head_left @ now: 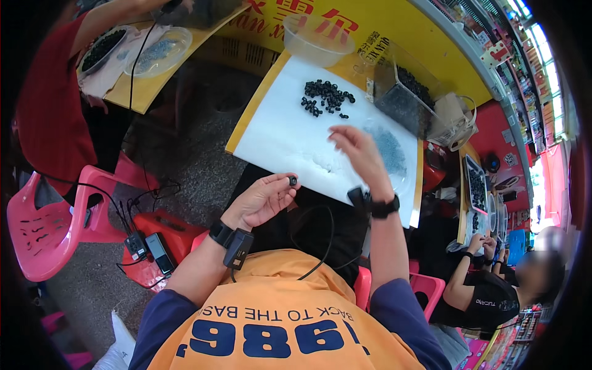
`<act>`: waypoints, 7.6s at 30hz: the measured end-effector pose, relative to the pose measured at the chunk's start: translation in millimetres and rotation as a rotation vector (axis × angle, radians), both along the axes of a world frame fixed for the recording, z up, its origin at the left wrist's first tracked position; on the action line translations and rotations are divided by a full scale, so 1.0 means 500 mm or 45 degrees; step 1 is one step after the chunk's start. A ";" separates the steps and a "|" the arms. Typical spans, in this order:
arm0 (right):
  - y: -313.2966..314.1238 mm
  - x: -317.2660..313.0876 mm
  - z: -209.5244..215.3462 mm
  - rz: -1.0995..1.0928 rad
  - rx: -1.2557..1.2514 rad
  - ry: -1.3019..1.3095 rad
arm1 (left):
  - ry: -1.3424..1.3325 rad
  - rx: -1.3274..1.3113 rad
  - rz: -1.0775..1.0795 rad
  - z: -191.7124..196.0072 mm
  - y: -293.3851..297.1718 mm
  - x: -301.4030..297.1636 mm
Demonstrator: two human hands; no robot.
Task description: The worker is assembling small black plastic components and placing them on a work surface.
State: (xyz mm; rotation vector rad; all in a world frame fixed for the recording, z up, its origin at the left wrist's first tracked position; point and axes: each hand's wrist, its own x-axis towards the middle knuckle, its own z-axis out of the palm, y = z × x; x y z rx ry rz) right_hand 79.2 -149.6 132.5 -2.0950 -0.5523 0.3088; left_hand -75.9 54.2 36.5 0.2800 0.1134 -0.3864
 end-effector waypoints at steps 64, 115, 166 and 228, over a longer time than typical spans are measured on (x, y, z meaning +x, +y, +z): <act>0.063 -0.227 -0.073 -0.189 0.426 0.173 | -0.021 0.388 0.193 -0.006 -0.001 0.006; 0.022 -0.207 -0.074 0.257 0.281 0.092 | -0.017 0.195 -0.227 -0.028 -0.004 0.001; 0.120 -0.011 -0.049 0.358 0.149 -0.367 | -1.030 2.285 0.431 -0.005 -0.065 0.126; 0.025 -0.254 -0.063 0.036 0.206 -0.320 | -0.057 0.539 -0.050 0.028 -0.030 -0.022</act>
